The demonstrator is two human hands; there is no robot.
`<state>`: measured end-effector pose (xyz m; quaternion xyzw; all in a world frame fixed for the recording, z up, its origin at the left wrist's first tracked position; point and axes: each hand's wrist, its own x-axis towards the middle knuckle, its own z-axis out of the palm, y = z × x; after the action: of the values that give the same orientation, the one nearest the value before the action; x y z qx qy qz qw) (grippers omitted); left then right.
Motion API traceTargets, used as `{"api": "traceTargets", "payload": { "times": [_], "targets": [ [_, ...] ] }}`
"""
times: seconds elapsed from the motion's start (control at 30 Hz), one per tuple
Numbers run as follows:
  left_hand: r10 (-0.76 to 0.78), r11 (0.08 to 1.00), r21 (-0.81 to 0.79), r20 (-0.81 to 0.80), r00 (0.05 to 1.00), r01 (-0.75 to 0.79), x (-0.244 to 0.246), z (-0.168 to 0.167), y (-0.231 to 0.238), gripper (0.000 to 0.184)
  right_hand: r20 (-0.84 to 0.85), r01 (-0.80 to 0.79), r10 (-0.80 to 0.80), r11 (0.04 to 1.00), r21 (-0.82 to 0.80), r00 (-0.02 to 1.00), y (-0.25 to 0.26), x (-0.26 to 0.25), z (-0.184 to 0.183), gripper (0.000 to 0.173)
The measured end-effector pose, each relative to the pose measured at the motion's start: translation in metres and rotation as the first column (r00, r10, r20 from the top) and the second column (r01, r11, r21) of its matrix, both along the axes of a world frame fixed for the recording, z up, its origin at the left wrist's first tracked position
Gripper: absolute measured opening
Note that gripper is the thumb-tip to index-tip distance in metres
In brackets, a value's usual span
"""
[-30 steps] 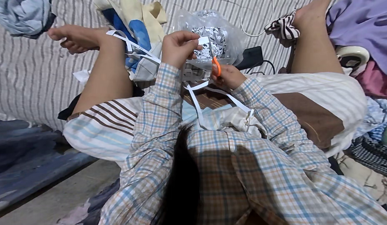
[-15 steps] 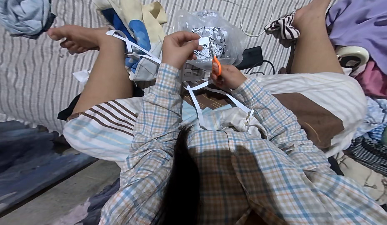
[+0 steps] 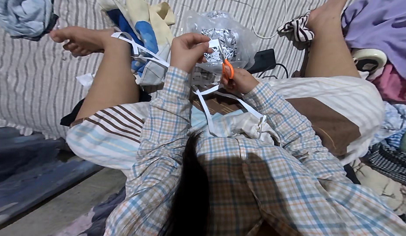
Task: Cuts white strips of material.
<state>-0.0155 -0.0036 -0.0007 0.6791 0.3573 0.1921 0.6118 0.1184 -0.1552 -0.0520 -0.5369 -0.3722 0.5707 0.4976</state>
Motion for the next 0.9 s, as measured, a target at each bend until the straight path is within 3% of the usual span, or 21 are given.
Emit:
{"api": "traceTargets", "payload": {
  "times": [0.13,0.37,0.63,0.9],
  "targets": [
    [0.008,1.000,-0.002,-0.008,1.000,-0.008,0.0002,0.0003,-0.0009,0.015,-0.030,0.000,0.002,0.997,0.071,1.000,-0.0009,0.0009,-0.0050,0.040],
    [0.019,1.000,-0.005,-0.002,1.000,-0.019,0.0006,0.0004,-0.0011,0.015,0.017,-0.038,0.039,0.999,-0.018,0.999,0.0019,0.0011,-0.0004,0.048],
    [0.003,1.000,0.009,-0.011,1.000,-0.003,0.0010,0.0007,-0.0010,0.016,0.001,-0.003,0.003,0.999,0.037,1.000,-0.0011,-0.0002,-0.0018,0.038],
    [0.012,1.000,-0.001,-0.013,1.000,-0.012,0.0016,0.0021,-0.0023,0.016,0.025,-0.032,0.033,0.999,-0.021,0.999,0.0010,0.0001,0.0023,0.046]
  ]
}}
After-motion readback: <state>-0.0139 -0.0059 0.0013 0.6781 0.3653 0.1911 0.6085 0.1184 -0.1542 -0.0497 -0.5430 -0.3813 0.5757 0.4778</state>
